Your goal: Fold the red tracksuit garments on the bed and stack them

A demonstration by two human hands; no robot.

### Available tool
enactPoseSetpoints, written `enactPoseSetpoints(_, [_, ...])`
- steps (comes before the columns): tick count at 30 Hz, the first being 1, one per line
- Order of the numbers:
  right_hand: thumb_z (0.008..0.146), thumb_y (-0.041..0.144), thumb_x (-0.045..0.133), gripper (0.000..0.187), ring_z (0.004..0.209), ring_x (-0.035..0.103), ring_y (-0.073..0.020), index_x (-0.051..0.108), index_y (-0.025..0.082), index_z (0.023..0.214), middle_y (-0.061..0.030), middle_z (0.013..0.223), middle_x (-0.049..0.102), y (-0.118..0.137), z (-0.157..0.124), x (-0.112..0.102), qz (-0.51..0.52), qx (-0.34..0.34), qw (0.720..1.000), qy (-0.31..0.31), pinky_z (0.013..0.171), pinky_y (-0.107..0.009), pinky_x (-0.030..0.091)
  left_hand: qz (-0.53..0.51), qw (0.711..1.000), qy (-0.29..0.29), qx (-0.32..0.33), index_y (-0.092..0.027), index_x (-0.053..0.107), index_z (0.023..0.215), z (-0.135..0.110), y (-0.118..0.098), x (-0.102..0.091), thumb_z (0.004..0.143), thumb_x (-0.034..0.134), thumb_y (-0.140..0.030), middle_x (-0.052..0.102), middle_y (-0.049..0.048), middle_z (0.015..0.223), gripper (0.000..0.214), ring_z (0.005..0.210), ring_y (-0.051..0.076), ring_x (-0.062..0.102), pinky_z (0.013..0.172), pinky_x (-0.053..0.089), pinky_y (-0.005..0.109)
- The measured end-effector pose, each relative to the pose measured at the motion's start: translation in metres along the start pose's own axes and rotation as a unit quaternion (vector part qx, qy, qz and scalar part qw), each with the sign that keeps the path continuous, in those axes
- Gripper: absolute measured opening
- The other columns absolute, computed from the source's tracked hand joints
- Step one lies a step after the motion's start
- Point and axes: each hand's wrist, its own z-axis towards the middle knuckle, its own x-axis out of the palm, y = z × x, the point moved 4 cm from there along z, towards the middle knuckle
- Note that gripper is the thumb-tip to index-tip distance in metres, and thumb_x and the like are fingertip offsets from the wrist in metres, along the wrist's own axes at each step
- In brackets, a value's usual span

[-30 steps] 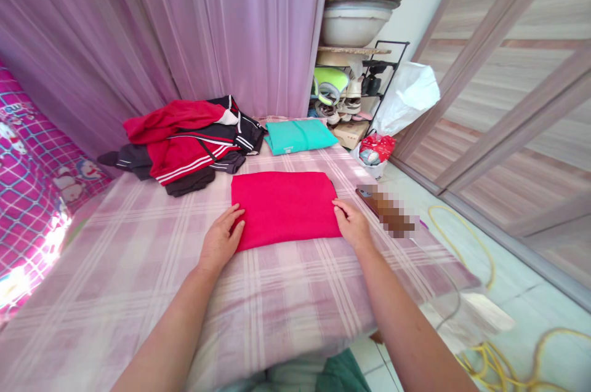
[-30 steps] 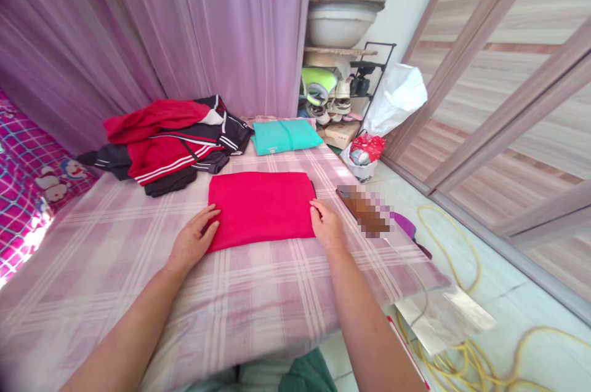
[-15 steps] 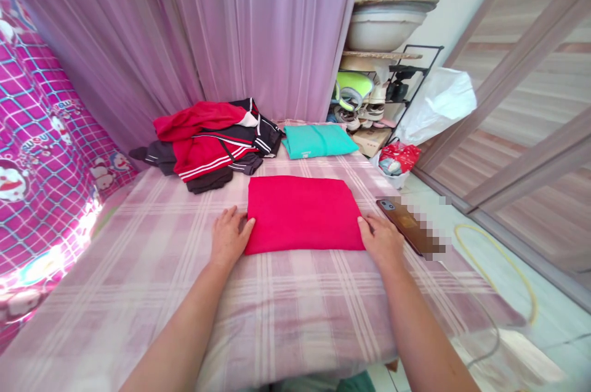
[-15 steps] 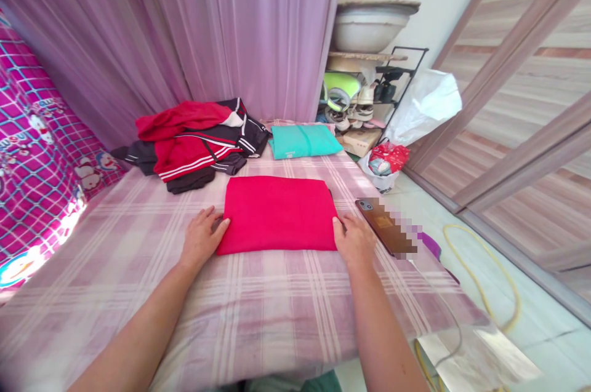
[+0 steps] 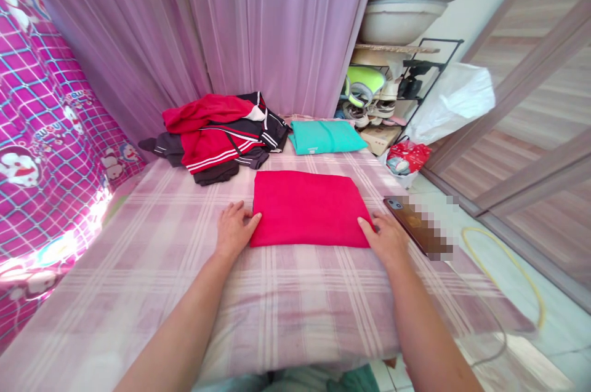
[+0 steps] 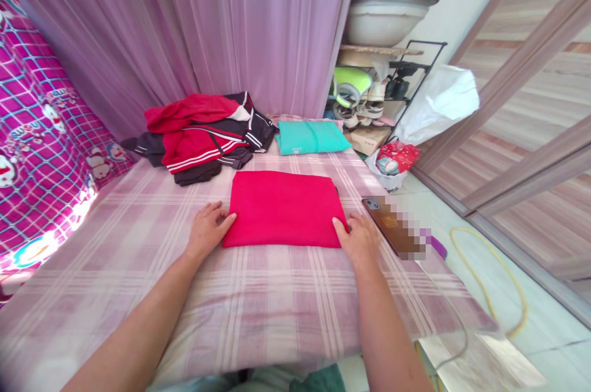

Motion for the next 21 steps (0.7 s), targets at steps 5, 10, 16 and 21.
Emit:
enactPoseSetpoints(5, [0.086, 0.053, 0.049, 0.041, 0.115, 0.059, -0.0302, 0.072, 0.021, 0.077, -0.0122, 0.117, 0.071, 0.000, 0.000, 0.002, 0.014, -0.011, 1.000, -0.010, 0.100, -0.046, 0.044, -0.010, 1.000, -0.005, -0.003, -0.022, 0.074, 0.087, 0.001, 0.000, -0.001, 0.087, 0.059, -0.047, 0.062, 0.0096, 0.139, 0.029, 0.138, 0.035, 0.045, 0.115, 0.032, 0.057])
enactPoseSetpoints(10, [0.084, 0.052, 0.051, 0.037, 0.116, 0.058, -0.0328, 0.070, 0.021, 0.077, -0.0139, 0.118, 0.071, -0.001, 0.000, 0.000, 0.025, -0.004, 1.000, -0.007, 0.101, -0.047, 0.043, -0.017, 1.000, -0.014, 0.001, -0.023, 0.074, 0.087, 0.001, 0.001, 0.000, 0.086, 0.059, -0.047, 0.063, 0.0097, 0.137, 0.029, 0.137, 0.035, 0.046, 0.114, 0.032, 0.059])
enactPoseSetpoints(16, [0.086, 0.051, 0.049, 0.036, 0.089, 0.064, -0.0265, 0.068, 0.021, 0.078, -0.0117, 0.092, 0.073, 0.007, 0.001, -0.010, 0.043, -0.016, 0.999, -0.001, 0.083, -0.038, 0.047, -0.015, 1.000, -0.001, 0.006, -0.023, 0.073, 0.085, 0.003, 0.005, 0.002, 0.086, 0.057, -0.053, 0.062, 0.0092, 0.138, 0.034, 0.138, 0.036, 0.045, 0.114, 0.031, 0.060])
enactPoseSetpoints(21, [0.088, 0.052, 0.049, 0.039, 0.072, 0.063, -0.0249, 0.072, 0.021, 0.094, -0.0052, 0.066, 0.066, 0.016, -0.003, -0.018, -0.050, 0.060, 0.995, 0.056, 0.066, -0.033, 0.042, -0.034, 0.999, 0.011, -0.005, -0.022, 0.073, 0.084, 0.003, 0.004, 0.001, 0.085, 0.060, -0.051, 0.062, 0.0096, 0.138, 0.031, 0.138, 0.035, 0.044, 0.115, 0.028, 0.061])
